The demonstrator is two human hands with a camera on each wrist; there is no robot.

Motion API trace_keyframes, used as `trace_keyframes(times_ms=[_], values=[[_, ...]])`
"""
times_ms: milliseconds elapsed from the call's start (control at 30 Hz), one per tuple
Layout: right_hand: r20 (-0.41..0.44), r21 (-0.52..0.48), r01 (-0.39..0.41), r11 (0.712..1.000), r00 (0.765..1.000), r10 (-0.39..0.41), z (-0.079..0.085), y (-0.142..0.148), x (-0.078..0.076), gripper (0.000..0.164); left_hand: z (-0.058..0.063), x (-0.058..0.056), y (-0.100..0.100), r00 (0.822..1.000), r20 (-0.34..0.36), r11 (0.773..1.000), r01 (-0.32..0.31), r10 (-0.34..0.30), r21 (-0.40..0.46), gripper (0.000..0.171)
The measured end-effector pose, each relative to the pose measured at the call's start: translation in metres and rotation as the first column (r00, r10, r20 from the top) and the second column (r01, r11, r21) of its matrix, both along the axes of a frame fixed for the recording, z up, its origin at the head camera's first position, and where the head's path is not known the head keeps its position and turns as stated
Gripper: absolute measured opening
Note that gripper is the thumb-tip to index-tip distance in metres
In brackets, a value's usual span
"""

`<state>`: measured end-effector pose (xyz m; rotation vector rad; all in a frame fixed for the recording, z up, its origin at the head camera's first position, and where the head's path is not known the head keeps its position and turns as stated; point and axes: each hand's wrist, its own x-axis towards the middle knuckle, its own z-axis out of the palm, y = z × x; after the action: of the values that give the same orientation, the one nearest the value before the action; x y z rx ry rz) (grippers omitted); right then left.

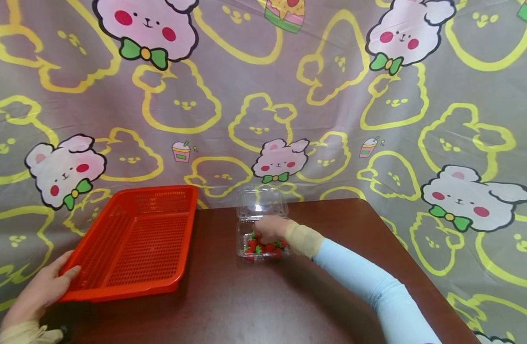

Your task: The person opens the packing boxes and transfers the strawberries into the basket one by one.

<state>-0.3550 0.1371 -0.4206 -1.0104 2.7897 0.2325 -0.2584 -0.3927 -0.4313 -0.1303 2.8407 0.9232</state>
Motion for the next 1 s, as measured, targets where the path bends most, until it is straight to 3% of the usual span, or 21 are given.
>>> trace_keyframes(times_ms=[133,367,733,867,1000], values=[[-0.005,0.01,-0.008,1.0,1.0,0.008,-0.003,-0.004,-0.002,0.024,-0.003,0.002,-0.002,1.0,-0.011,1.0,-0.007,0.007,-0.009,0.074],[0.017,0.005,0.047,0.999,0.999,-0.048,-0.008,-0.007,-0.002,0.025,-0.003,0.001,-0.002,1.0,0.019,1.0,0.002,-0.003,0.027,0.075],[0.043,-0.016,0.039,0.999,0.998,-0.038,-0.005,-0.006,0.0,0.036,0.004,0.0,0.0,0.997,-0.052,0.998,0.063,-0.064,-0.015,0.069],[0.076,-0.012,0.049,0.999,0.996,-0.048,0.0,-0.004,0.001,0.031,0.004,-0.002,0.001,0.997,-0.04,0.998,0.067,-0.067,0.009,0.07],[0.092,-0.036,0.065,0.997,0.994,-0.061,0.015,-0.006,-0.003,0.028,0.003,-0.001,0.0,0.996,-0.051,0.998,0.068,-0.067,0.013,0.069]])
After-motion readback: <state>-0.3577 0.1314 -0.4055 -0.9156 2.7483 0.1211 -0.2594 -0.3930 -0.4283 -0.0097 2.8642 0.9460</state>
